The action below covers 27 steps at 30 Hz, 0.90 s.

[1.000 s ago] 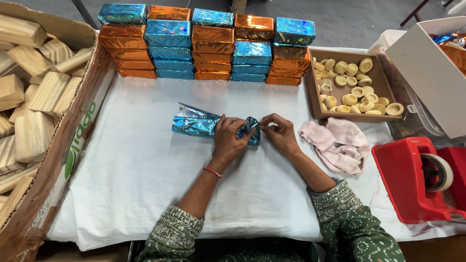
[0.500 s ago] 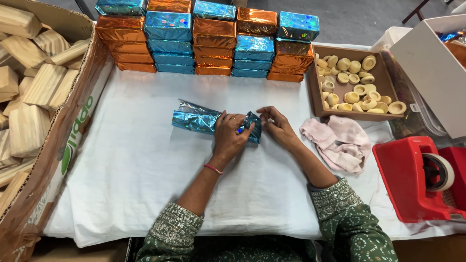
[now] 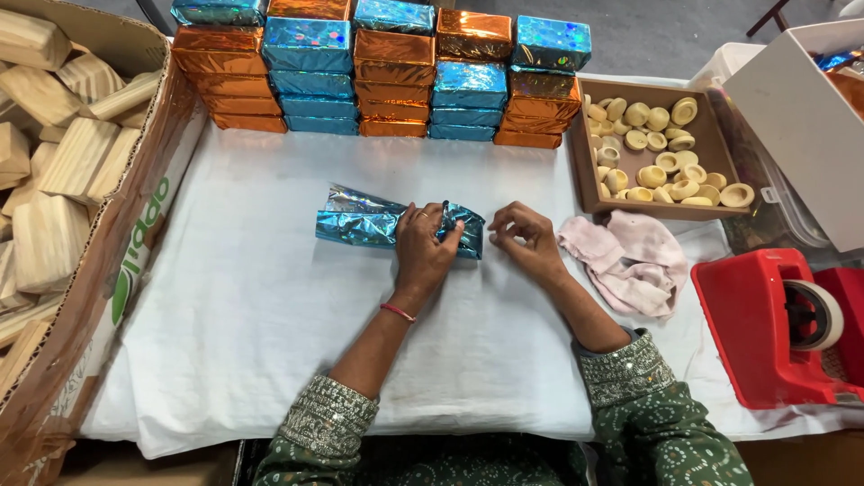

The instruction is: The person wraps a small wooden box with a sheet of shiny blue foil. They fold the foil around the box, tuck the edges, and smooth the surface to create a neat package.

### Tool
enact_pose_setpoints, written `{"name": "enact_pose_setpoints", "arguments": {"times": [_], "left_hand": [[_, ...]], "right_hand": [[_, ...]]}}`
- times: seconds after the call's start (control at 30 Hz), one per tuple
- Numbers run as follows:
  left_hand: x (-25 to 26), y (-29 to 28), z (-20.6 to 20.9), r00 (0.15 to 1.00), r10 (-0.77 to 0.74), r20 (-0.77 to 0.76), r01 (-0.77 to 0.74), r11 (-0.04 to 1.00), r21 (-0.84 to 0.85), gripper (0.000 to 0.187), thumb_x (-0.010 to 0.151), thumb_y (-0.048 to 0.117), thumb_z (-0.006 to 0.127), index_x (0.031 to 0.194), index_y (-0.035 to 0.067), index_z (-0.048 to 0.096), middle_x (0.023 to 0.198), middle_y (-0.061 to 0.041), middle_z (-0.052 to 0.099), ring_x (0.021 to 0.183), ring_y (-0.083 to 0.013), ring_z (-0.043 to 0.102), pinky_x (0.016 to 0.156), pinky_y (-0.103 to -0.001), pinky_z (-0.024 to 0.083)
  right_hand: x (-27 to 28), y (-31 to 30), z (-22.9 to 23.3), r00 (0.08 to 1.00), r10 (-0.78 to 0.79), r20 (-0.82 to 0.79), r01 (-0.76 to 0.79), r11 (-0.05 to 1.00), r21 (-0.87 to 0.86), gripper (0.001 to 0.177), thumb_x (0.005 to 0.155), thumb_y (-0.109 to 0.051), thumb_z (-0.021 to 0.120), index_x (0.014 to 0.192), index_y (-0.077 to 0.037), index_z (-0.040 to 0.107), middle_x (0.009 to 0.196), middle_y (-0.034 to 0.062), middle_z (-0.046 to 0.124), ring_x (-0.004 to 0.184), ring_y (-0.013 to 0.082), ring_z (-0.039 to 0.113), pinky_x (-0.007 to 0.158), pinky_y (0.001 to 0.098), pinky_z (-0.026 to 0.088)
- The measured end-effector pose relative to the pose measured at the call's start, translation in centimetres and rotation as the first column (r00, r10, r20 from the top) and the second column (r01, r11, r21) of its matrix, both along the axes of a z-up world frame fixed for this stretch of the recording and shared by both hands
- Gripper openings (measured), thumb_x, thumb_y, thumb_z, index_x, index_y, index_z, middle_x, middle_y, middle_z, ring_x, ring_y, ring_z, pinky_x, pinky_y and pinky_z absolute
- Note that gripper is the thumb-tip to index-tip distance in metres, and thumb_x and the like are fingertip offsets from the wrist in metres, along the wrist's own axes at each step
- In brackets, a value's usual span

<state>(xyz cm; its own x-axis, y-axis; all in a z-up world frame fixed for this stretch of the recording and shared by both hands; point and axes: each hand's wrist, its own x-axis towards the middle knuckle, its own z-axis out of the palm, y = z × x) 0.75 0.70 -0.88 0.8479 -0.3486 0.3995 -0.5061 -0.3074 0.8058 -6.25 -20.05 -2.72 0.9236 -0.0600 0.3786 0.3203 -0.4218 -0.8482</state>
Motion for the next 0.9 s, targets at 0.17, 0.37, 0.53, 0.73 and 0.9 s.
{"name": "enact_pose_setpoints", "arguments": {"times": [0.17,0.37,0.53,0.73,0.9], "left_hand": [[0.0,0.0,0.1,1.0,0.004,-0.007,-0.003,0.999,0.034,0.025,0.09,0.026,0.069,0.098,0.002,0.074,0.111,-0.009,0.072,0.104,-0.0252,0.066,0.121,-0.044,0.029],[-0.1,-0.1,0.5,1.0,-0.002,-0.024,0.003,0.998,0.055,0.024,0.09,0.024,0.067,0.097,0.002,0.073,0.112,-0.01,0.072,0.107,-0.0255,0.066,0.122,-0.045,0.027],[-0.2,-0.1,0.3,1.0,0.001,-0.002,-0.001,0.997,0.072,0.022,0.091,0.023,0.066,0.095,0.002,0.073,0.113,-0.01,0.072,0.109,-0.0261,0.066,0.122,-0.046,0.027],[0.1,-0.3,-0.7,1.0,0.003,0.013,-0.004,0.999,0.054,0.023,0.091,0.021,0.065,0.095,0.0,0.071,0.116,-0.012,0.07,0.112,-0.0269,0.064,0.122,-0.048,0.025],[0.0,-0.4,-0.5,1.0,-0.004,-0.025,0.005,1.0,0.029,0.022,0.092,0.021,0.062,0.094,0.001,0.071,0.115,-0.011,0.071,0.111,-0.0256,0.065,0.123,-0.049,0.025]], "right_hand": [[-1.0,1.6,2.8,0.999,0.04,-0.036,-0.049,0.955,-0.293,0.024,0.074,0.003,0.072,0.097,-0.002,0.067,0.095,0.0069,0.069,0.083,0.0122,0.068,0.068,0.0256,0.06],[-1.4,2.7,3.8,0.998,0.03,-0.047,-0.046,0.925,-0.376,0.029,0.072,0.001,0.078,0.096,-0.001,0.062,0.093,0.0075,0.067,0.082,0.0122,0.07,0.065,0.0252,0.062],[-1.6,2.7,2.0,0.992,-0.095,-0.08,0.06,0.93,-0.363,0.023,0.079,0.003,0.078,0.096,-0.001,0.064,0.085,0.0052,0.071,0.073,0.0095,0.07,0.062,0.0235,0.06],[-1.2,1.5,0.6,0.993,-0.053,-0.103,0.046,0.997,-0.067,0.02,0.087,0.006,0.071,0.105,0.002,0.065,0.095,0.0067,0.073,0.084,0.0111,0.07,0.072,0.0239,0.06],[-1.3,1.9,2.3,0.972,-0.212,-0.104,0.197,0.971,-0.134,0.023,0.089,0.004,0.068,0.112,0.001,0.066,0.112,0.0101,0.072,0.104,0.0136,0.073,0.074,0.0224,0.06]]}}
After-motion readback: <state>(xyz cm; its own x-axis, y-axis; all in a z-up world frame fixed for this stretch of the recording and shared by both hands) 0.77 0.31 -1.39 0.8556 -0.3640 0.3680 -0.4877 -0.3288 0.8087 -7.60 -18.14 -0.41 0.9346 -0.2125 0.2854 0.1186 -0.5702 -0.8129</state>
